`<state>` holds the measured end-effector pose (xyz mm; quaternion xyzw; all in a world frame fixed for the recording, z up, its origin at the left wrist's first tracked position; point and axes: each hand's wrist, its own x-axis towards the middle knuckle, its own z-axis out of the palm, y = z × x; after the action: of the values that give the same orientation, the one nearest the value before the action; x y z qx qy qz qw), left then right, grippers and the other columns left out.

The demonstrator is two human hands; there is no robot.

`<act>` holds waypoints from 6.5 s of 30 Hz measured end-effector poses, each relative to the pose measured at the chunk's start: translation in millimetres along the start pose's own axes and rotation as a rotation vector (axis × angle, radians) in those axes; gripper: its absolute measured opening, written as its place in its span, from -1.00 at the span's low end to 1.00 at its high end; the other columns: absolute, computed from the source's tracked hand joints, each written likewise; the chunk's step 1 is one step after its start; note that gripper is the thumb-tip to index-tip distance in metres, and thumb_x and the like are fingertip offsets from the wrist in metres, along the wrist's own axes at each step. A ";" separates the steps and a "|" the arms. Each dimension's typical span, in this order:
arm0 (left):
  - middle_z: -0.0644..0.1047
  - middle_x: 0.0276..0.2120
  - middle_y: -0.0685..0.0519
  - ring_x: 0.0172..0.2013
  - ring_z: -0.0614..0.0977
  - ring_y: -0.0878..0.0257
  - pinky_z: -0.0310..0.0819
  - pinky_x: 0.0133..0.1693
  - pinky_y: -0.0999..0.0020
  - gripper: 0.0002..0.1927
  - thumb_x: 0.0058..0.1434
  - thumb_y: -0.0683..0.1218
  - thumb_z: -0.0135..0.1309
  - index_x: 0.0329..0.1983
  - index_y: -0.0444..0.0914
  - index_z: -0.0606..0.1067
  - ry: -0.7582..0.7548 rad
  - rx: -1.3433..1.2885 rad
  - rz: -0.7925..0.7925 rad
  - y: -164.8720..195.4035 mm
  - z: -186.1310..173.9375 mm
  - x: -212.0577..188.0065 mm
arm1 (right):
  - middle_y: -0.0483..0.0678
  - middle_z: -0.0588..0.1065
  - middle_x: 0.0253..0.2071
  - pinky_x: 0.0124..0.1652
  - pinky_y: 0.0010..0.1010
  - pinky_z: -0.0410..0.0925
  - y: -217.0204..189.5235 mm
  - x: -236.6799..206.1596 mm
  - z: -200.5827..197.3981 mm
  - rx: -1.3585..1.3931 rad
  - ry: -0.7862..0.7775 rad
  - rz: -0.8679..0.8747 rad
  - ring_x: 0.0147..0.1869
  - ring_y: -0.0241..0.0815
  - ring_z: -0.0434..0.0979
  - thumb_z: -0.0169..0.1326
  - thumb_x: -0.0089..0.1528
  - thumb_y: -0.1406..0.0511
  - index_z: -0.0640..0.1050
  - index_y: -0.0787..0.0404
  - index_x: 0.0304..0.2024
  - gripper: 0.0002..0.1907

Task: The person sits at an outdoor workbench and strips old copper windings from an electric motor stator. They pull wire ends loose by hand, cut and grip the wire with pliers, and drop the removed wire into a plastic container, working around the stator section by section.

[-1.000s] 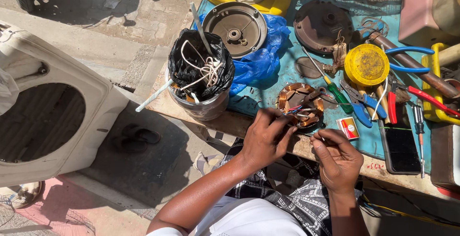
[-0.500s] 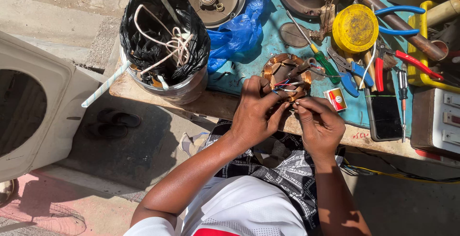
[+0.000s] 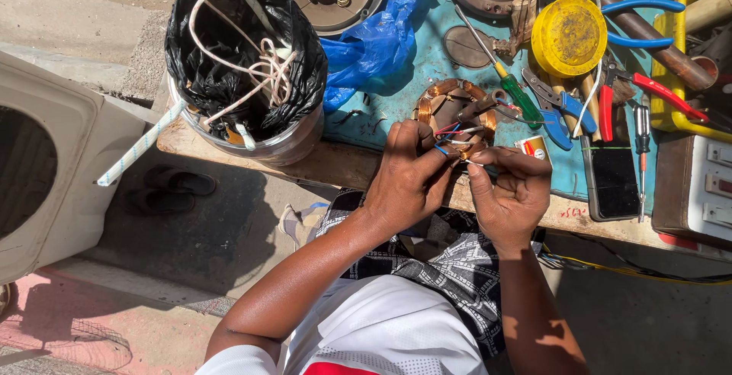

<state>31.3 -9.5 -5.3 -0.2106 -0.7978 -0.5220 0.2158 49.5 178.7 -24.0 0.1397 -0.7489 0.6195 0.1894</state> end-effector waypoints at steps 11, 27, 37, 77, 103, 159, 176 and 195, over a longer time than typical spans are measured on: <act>0.29 -0.19 -0.05 -0.10 0.37 0.03 0.33 -0.02 0.15 -0.69 0.19 -0.19 0.26 0.02 -0.24 0.61 0.009 -0.031 -0.017 -3.3 1.0 -1.2 | 0.10 0.50 0.04 0.14 -0.41 0.47 6.6 -1.7 2.8 0.024 -0.008 -0.043 0.09 -0.22 0.57 0.14 0.33 0.62 0.28 0.23 0.14 -0.55; 0.29 -0.17 -0.06 -0.09 0.38 0.01 0.33 0.01 0.12 -0.65 0.20 -0.18 0.26 0.07 -0.23 0.58 -0.006 -0.019 -0.008 -3.3 -1.3 -1.6 | 0.11 0.51 0.02 0.12 -0.42 0.48 1.9 0.3 6.0 -0.056 -0.032 -0.054 0.10 -0.21 0.58 0.16 0.33 0.60 0.29 0.26 0.13 -0.57; 0.30 -0.17 -0.07 -0.11 0.38 0.01 0.34 -0.03 0.11 -0.67 0.20 -0.19 0.25 0.05 -0.23 0.58 0.003 -0.027 -0.016 -3.1 -2.7 -2.4 | 0.05 0.59 -0.14 -0.02 -0.39 0.47 -27.6 24.3 7.5 -0.449 -0.150 -0.216 -0.04 -0.14 0.62 0.28 0.28 0.50 0.43 0.28 0.00 -0.67; 0.31 -0.05 -0.10 0.02 0.44 -0.01 0.40 0.11 0.11 -0.62 0.30 -0.16 0.22 0.18 -0.26 0.48 0.007 -0.121 -0.044 -16.6 -11.8 -16.4 | 0.08 0.57 -0.18 -0.08 -0.21 0.43 -72.4 66.5 21.1 -0.643 -0.535 -0.321 -0.08 0.06 0.60 0.27 0.20 0.46 0.45 0.29 0.01 -0.63; 0.31 -0.04 -0.11 0.01 0.43 -0.02 0.42 0.07 0.16 -0.67 0.31 -0.17 0.22 0.13 -0.26 0.51 0.017 -0.126 -0.034 -17.7 -14.4 -19.8 | 0.06 0.56 -0.19 -0.06 -0.21 0.41 -71.2 67.4 22.8 -0.666 -0.534 -0.385 -0.09 0.05 0.57 0.30 0.17 0.46 0.44 0.26 0.03 -0.58; 0.30 -0.04 -0.12 0.01 0.43 -0.03 0.42 0.08 0.13 -0.60 0.31 -0.17 0.19 0.20 -0.29 0.46 0.015 -0.114 -0.043 -18.8 -11.6 -22.1 | -0.02 0.62 -0.07 0.15 -0.25 0.31 -37.8 44.7 15.4 -0.581 -0.436 -0.322 0.08 -0.09 0.45 0.26 0.29 0.48 0.26 0.27 0.18 -0.47; 0.30 -0.03 -0.15 0.03 0.43 -0.07 0.41 0.11 0.07 -0.60 0.28 -0.18 0.20 0.17 -0.32 0.45 0.036 -0.092 -0.022 -15.8 -7.0 -24.1 | -0.06 0.63 -0.06 0.24 -0.24 0.27 -42.8 46.0 11.1 -0.556 -0.468 -0.366 0.13 -0.10 0.48 0.25 0.27 0.49 0.23 0.27 0.23 -0.41; 0.30 -0.04 -0.16 0.03 0.43 -0.09 0.42 0.10 0.07 -0.66 0.28 -0.16 0.21 0.07 -0.34 0.44 0.037 -0.084 -0.024 -16.0 -5.5 -24.5 | -0.04 0.52 -0.09 0.31 -0.11 0.08 -36.7 38.5 21.0 -0.686 -0.494 -0.451 0.07 -0.08 0.47 0.10 0.30 0.58 0.15 0.23 0.25 -0.43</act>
<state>43.0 -23.1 -29.1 -0.2000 -0.7735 -0.5615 0.2153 29.2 151.9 22.3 0.3711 -0.8839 0.2281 0.1703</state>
